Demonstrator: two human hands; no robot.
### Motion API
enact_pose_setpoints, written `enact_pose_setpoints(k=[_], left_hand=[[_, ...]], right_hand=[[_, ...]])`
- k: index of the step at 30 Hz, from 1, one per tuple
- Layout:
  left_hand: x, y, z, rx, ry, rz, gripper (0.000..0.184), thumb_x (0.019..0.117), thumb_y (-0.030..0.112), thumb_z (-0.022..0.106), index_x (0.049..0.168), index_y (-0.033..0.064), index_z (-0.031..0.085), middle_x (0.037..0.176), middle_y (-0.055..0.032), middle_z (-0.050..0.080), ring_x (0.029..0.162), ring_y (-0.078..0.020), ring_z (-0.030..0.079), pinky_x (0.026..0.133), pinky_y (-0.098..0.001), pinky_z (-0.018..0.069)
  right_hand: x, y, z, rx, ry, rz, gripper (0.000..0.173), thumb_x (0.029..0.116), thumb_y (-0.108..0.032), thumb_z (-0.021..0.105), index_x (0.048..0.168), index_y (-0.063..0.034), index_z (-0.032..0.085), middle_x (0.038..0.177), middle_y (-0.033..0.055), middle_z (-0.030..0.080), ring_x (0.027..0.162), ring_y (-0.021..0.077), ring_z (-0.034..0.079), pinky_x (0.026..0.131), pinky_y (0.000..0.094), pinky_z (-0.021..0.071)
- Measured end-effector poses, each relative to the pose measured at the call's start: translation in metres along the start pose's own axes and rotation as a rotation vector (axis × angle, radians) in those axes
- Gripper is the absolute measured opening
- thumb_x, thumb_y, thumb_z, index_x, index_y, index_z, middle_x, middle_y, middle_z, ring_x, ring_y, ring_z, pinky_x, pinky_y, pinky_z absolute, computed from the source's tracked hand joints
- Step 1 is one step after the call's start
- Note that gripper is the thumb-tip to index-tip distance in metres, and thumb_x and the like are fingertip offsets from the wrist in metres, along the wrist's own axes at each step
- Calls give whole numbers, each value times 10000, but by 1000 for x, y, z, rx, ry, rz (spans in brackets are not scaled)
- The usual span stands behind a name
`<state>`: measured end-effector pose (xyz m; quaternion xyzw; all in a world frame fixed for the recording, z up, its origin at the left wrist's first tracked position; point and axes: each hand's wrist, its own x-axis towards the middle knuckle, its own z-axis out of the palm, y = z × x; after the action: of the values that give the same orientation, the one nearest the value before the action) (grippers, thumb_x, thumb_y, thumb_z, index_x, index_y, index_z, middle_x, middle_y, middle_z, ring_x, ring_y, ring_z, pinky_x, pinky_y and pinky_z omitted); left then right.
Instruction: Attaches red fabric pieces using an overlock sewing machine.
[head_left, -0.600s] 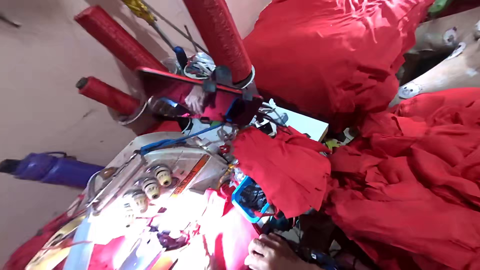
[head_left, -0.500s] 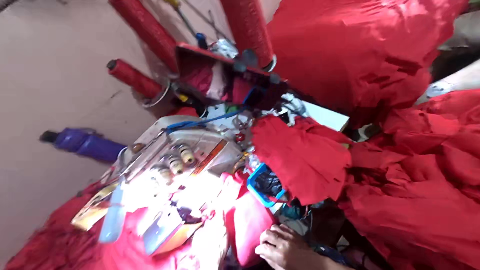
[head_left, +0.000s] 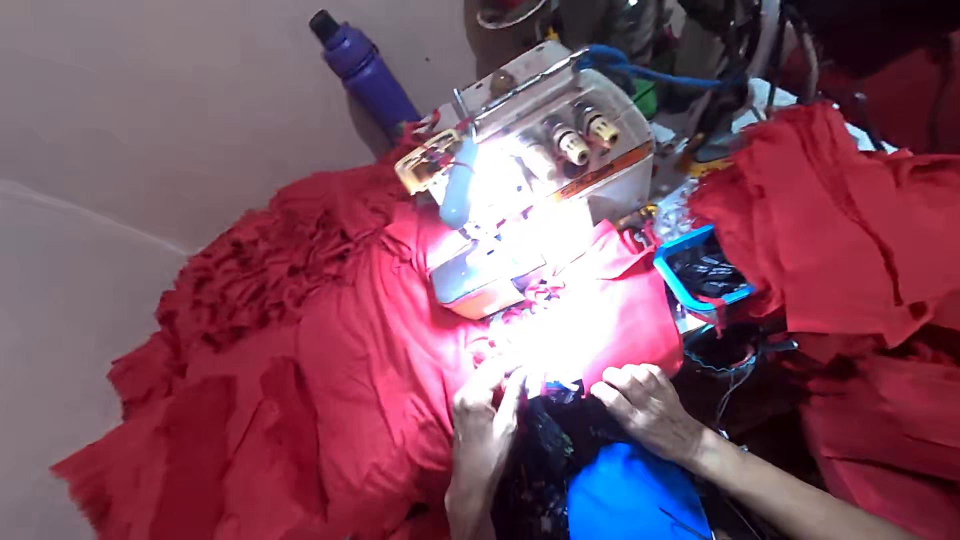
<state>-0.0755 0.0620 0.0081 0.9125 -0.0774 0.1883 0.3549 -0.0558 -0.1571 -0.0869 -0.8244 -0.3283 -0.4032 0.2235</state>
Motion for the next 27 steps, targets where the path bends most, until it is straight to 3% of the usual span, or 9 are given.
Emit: enact_pose_setpoints(k=[2,8,12,15,17,20,23,24,27], left_hand=[[-28,3,-10,-45,4,-31,170,927,109,636,955,18,778,962,-67,759,921,-25,706,872,-178,561],[-76,9,-14,-218,1,-60,169,923,70,650,966,-44,767,1035,-135,765,1044,-101,718,970,-213,541],[-72,10,0,-254,-3,10,156,918,76,659,960,-20,776,999,-108,767,1007,-87,715,950,-211,544],[-66,12,14,-292,-3,67,137,909,60,666,948,-8,778,984,-97,768,994,-87,715,944,-217,539],[-61,16,23,-309,1,107,132,912,46,665,953,-18,773,995,-108,767,996,-106,717,945,-228,542],[-51,25,37,-258,35,162,163,909,51,667,1013,-8,778,1048,-126,763,1044,-153,718,974,-253,541],[-43,26,56,-186,42,250,215,921,124,669,1089,85,798,1152,-142,739,1111,-238,682,994,-350,511],[-40,23,63,-195,45,286,202,929,146,675,1077,108,807,1155,-140,738,1110,-250,677,990,-373,501],[-34,15,74,-289,88,314,126,914,165,719,953,94,817,1037,-85,771,1042,-174,700,961,-320,506]], right_hand=[[2,-2,-3,68,-16,26,117,1027,-160,559,1013,-144,673,950,86,669,903,256,623,842,329,491],[2,-9,-34,330,-133,239,195,1015,-156,572,1067,-121,757,1035,95,736,1064,232,667,945,326,511],[10,-12,-50,444,-145,380,191,991,-211,622,986,-120,790,1001,58,753,965,146,661,864,279,481],[17,-13,-57,511,-132,453,159,941,-204,665,932,-111,793,962,28,762,962,94,666,892,241,485],[19,-13,-60,548,-133,480,164,949,-180,660,962,-92,798,992,31,764,1000,71,670,928,214,495],[17,-15,-62,511,-148,457,195,968,-168,631,1003,-78,800,1030,57,770,1011,95,687,926,237,506],[15,-18,-64,458,-148,422,201,971,-170,631,992,-64,800,1032,80,771,994,128,691,913,252,506],[16,-19,-64,446,-144,420,198,970,-173,633,967,-59,795,1018,84,770,983,131,692,905,256,504],[14,-21,-65,404,-136,454,206,966,-197,626,941,-77,791,973,59,777,942,131,704,867,300,510]])
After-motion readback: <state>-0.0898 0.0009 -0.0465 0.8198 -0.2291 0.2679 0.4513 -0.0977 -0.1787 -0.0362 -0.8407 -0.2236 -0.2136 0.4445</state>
